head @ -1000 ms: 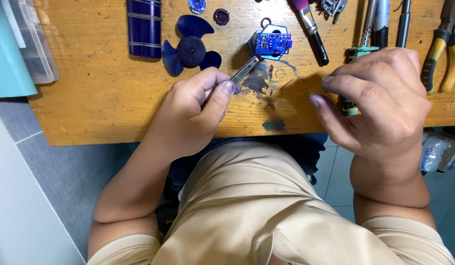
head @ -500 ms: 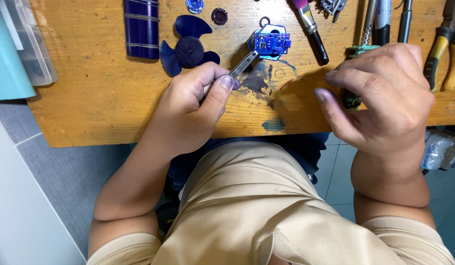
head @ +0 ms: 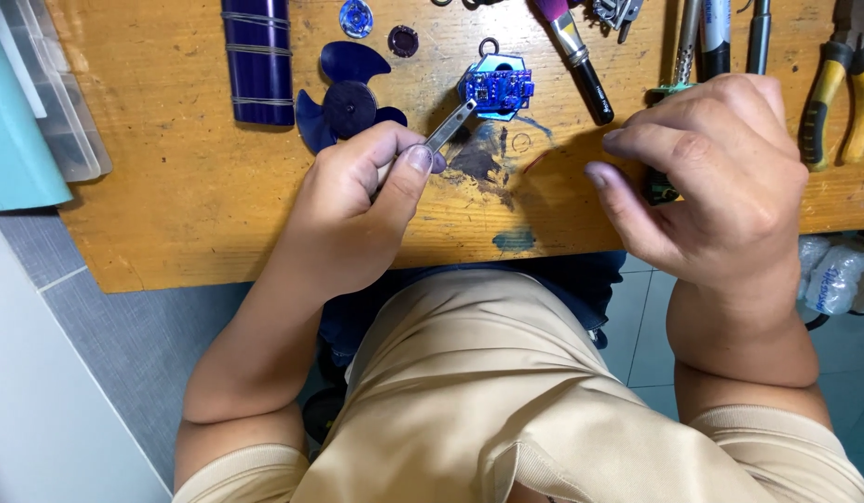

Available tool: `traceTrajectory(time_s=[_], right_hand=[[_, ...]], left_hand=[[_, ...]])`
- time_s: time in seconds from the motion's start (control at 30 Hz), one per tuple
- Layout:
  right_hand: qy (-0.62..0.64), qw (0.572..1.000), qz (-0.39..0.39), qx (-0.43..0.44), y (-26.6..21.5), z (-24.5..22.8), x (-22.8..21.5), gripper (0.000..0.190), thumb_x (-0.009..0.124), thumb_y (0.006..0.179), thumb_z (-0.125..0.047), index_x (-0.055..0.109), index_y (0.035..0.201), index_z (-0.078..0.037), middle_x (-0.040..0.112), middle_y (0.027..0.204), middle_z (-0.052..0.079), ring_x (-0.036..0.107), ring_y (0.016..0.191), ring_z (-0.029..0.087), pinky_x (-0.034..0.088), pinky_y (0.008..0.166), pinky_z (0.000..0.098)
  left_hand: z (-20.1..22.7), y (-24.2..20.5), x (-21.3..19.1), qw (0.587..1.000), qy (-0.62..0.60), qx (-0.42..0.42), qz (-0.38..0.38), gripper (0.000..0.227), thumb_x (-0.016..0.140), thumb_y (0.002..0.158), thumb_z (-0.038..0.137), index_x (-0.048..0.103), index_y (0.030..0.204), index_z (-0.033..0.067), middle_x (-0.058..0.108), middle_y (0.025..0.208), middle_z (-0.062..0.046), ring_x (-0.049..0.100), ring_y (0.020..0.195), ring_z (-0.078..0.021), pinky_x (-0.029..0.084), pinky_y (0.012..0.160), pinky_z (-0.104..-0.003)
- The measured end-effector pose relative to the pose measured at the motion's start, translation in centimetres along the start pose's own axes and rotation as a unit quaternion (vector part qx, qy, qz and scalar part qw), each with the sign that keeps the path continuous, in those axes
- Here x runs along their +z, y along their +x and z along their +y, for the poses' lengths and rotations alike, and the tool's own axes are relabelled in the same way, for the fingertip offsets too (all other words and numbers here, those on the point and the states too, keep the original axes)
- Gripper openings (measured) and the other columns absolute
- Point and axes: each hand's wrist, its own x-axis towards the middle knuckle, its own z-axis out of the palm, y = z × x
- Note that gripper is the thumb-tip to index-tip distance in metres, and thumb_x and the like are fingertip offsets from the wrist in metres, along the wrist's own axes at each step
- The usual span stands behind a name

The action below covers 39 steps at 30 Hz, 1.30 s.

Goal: Soldering wires to a circuit board and assembling the internal components of a small portable fan on a workbench.

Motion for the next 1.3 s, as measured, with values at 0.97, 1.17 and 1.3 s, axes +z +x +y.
traceTrajectory(time_s=[0.97, 1.17, 1.3], right_hand=[[-0.342, 0.898, -0.258, -0.1, 2.1, 0.4, 4.1, 0.017, 0.067, 0.116, -0.024, 0.083, 0.122, -0.023, 0.071, 0.108, -0.005, 0.064, 0.101, 0.024, 0.049, 0.092, 0.0395], [-0.364, 0.888, -0.247, -0.132, 1.6, 1.2, 5.3, 0.011, 0.064, 0.113, -0.017, 0.072, 0.106, -0.021, 0.067, 0.103, -0.001, 0.062, 0.097, 0.023, 0.048, 0.086, 0.0378], [-0.387, 0.879, -0.245, -0.132, 1.6, 1.0, 5.7, 0.013, 0.059, 0.115, -0.019, 0.072, 0.111, -0.018, 0.067, 0.105, 0.002, 0.061, 0.097, 0.022, 0.048, 0.086, 0.0367]], left_hand=[[0.3, 0.5, 0.7, 0.993, -0.109, -0.006, -0.043, 0.035, 0.05, 0.119, 0.024, 0.067, 0.145, 0.0086, 0.081, 0.078, -0.008, 0.076, 0.062, -0.0131, 0.065, 0.063, -0.027], [0.5, 0.7, 1.3, 0.992, -0.115, -0.005, -0.057, 0.016, 0.049, 0.12, 0.018, 0.063, 0.121, 0.0105, 0.083, 0.088, -0.005, 0.077, 0.069, -0.0131, 0.063, 0.069, -0.029], [0.5, 0.8, 1.5, 0.997, -0.072, -0.001, -0.028, 0.015, 0.051, 0.118, 0.016, 0.065, 0.113, 0.0122, 0.067, 0.086, 0.003, 0.054, 0.063, -0.0099, 0.044, 0.058, -0.033]])
